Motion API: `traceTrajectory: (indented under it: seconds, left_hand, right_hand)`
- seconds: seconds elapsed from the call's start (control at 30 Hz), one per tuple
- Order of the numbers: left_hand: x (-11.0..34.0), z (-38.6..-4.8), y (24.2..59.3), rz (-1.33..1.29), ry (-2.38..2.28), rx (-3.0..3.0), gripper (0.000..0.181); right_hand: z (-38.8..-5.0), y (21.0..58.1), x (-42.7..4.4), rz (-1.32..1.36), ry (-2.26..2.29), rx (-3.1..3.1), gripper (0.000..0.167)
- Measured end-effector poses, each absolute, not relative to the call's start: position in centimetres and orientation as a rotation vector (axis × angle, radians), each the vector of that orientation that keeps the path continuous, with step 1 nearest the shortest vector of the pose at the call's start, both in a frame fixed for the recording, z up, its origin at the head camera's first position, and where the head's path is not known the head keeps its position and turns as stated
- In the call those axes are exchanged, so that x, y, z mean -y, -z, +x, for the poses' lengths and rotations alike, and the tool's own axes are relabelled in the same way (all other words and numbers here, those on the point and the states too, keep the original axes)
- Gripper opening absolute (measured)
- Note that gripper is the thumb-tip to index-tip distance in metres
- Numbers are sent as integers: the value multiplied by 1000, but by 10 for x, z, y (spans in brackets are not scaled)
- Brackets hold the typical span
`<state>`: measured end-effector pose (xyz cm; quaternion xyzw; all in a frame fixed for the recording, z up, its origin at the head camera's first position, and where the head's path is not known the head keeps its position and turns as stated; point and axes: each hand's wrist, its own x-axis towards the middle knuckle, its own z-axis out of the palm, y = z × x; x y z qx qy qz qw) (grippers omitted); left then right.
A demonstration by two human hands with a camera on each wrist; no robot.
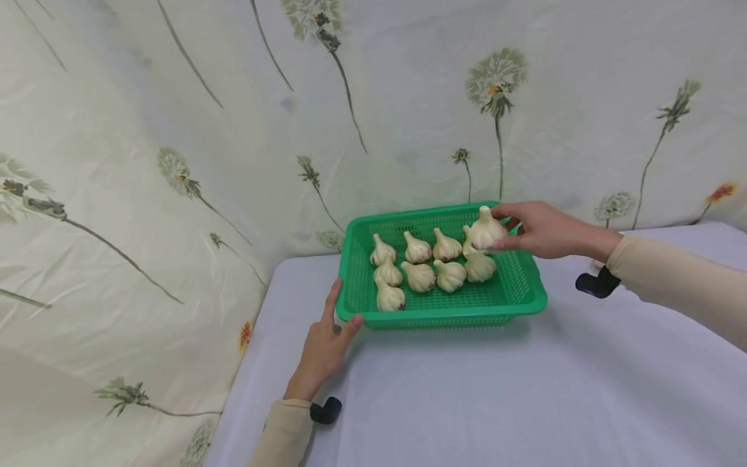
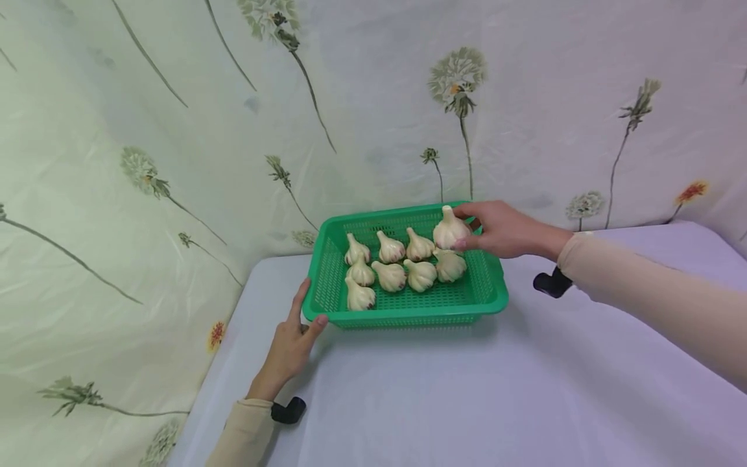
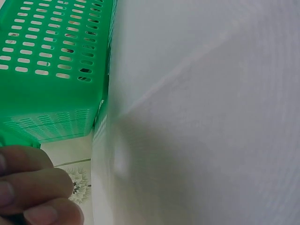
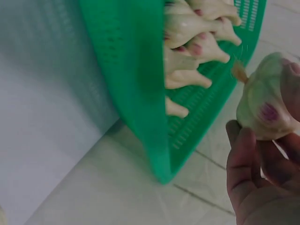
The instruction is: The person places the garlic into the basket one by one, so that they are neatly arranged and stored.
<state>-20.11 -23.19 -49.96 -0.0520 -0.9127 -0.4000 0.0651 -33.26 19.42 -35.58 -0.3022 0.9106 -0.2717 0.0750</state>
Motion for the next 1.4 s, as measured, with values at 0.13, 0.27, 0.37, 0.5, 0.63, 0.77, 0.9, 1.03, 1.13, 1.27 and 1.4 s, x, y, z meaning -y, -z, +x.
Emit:
traceTrajectory:
  seconds: [0.13, 0.27, 0.37, 0.5, 0.63, 0.77, 0.9, 1.03, 1.13, 1.27, 1.4]
  left_hand:
    - [231, -201, 499, -152, 1208, 2758, 83]
    - [231, -201, 499, -145, 1203, 2763, 83]
    - [231, -201, 499, -144, 1197, 2766, 83]
    - [232, -201, 498, -143, 1192, 2763, 83]
    - [232, -201, 498, -148, 1197, 2759, 82]
    - [232, -202, 499, -141, 1193, 2764, 82]
    - [232, -202, 499, -143, 1195, 2763, 82]
    - [232, -202, 499, -142, 1202, 2755, 82]
    - [232, -202, 500, -137, 1200, 2753, 82]
    - [232, -202, 500, -133, 1202, 2754, 83]
    - [231, -202, 499, -143, 1201, 2754, 82]
  right_hand:
    - [-337, 355, -179, -974, 802, -2667, 62]
    - [-340, 357, -164, -1010, 822, -2591, 59]
    - [-341, 361, -154, -1019, 835, -2538, 64]
    - [-341, 364, -140, -1050, 842, -2471, 63]
    - [-343, 369, -127, -1086, 852, -2404, 57]
    - [-346, 373, -117, -1112, 852, -2340, 56]
    - [-349, 378, -110, -1151, 818, -2279, 58]
    - [-350, 383, -105, -1197, 774, -2242, 41]
    - [-352, 387, -100, -1253, 731, -2228, 35]
    - [-355, 392, -93, -1348, 654, -2237, 53]
    - [-358, 398, -89, -1389, 608, -2263, 32]
